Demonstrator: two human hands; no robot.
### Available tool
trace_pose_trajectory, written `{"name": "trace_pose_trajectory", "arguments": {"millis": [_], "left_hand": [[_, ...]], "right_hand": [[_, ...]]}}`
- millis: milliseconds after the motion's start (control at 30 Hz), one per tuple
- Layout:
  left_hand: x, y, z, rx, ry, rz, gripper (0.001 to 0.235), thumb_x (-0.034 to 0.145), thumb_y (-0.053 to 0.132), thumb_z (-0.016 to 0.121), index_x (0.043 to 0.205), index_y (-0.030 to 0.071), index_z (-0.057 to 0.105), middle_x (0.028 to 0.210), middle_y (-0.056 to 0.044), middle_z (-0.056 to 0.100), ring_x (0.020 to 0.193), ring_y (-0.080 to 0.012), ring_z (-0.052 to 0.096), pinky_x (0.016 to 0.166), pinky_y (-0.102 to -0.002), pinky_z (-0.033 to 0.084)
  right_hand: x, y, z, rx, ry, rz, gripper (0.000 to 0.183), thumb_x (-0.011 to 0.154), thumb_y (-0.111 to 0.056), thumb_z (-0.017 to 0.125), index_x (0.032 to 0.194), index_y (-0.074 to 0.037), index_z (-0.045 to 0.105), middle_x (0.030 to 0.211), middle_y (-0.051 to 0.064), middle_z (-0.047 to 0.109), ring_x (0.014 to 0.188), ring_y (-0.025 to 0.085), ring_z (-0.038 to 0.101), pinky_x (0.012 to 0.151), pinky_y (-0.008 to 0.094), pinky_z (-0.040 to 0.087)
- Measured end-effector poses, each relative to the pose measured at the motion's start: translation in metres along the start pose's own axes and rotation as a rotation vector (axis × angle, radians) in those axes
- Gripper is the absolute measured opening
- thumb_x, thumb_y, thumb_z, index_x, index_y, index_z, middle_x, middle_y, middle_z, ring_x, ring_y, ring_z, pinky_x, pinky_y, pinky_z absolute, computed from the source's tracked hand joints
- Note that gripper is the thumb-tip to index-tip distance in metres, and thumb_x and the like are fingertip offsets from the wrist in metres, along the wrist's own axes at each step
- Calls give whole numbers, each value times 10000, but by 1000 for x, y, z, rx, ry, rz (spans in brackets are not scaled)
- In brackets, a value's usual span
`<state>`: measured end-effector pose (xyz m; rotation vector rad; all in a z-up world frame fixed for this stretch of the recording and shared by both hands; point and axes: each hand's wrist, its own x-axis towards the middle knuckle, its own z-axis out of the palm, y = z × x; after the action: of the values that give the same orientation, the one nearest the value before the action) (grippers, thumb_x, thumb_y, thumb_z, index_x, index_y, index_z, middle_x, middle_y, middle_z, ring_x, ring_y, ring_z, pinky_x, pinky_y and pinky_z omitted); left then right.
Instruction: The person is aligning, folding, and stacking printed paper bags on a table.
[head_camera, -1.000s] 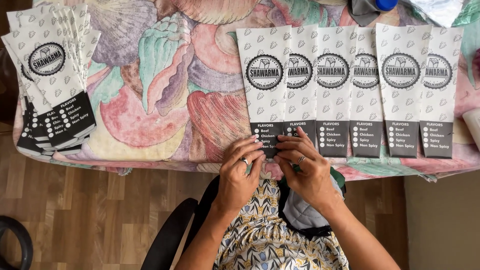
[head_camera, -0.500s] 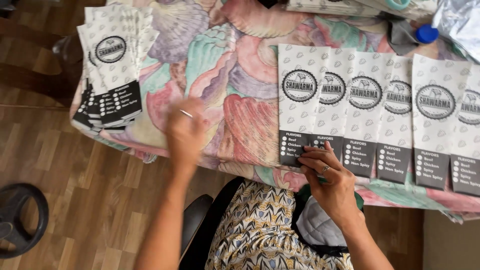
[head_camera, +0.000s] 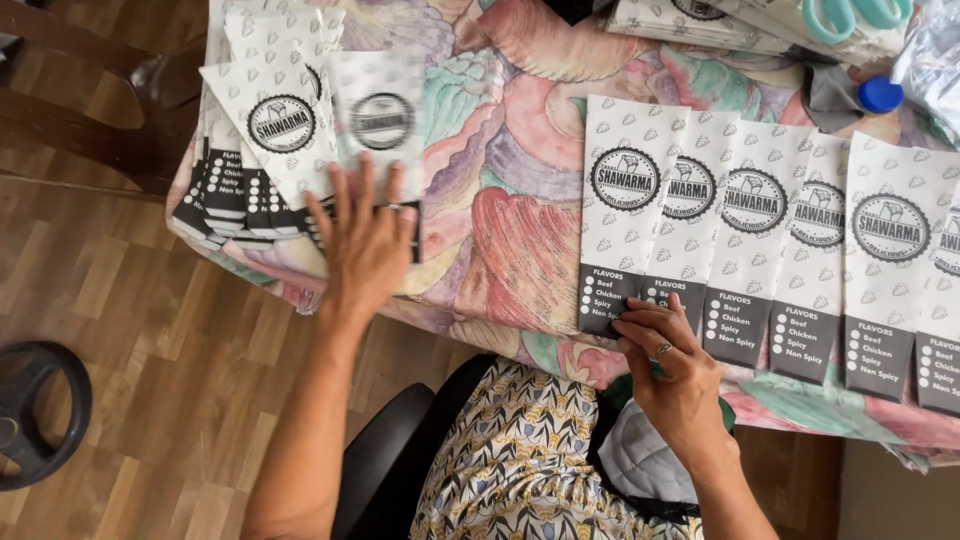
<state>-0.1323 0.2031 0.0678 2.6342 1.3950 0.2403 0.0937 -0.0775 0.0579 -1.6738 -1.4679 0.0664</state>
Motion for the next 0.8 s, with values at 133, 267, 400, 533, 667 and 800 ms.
{"name": "trace_pose_trajectory", "arguments": {"millis": [133,267,400,533,667,800], "left_hand": [[-21,57,20,5,-2,116,614,1082,483,230,1625,199,176,1692,-123,5,1527,-372,-86,1209,-639,-87],[-32,104,46,108,43,244,647,1060,579,238,1611,261,117,1688,-111,11,1544,-363,-25,1214,-660,-86],[-33,124,72,123,-11,284,699,1075,549,263,1626,228,-24,1680,-119,-130,1567,-361,-59,1217,-665,-96],[-34,133,69,104,-48,299,707,1088,529,291,1629,198,-20,1678,-119,-135,1582,-348,-66,1236,-626,-101],[-35,135,64,102,-72,304,694,1100,551,286,1633,226,-18,1685,-115,-121,1581,-375,-59,1236,-625,-95],[-40,123,76,-250,309,404,635,1133,557,343,1639,294,65,1741,-22,-55,1641,-212,-1,1373,-607,13]], "right_hand": [[-2,1,3,-36,-21,-40,201,941,118,609,1095,42,713,1119,178,698,1198,324,666,1251,598,392],[-4,2,4,-97,-27,-92,220,951,120,603,1131,40,699,1144,198,666,1210,367,644,1229,627,409],[-4,1,6,-109,-28,-132,208,981,94,571,1138,33,693,1275,213,658,1268,422,619,1211,655,417],[-2,-2,6,-75,-59,-124,214,971,126,554,1144,79,672,1272,230,664,1305,430,590,1225,660,392],[-4,0,6,-93,-75,-123,230,983,117,535,1167,80,667,1284,233,665,1305,397,602,1231,619,399],[-1,-4,5,-73,-66,-118,214,992,100,532,1164,84,659,1271,229,663,1311,408,590,1226,617,404]]}}
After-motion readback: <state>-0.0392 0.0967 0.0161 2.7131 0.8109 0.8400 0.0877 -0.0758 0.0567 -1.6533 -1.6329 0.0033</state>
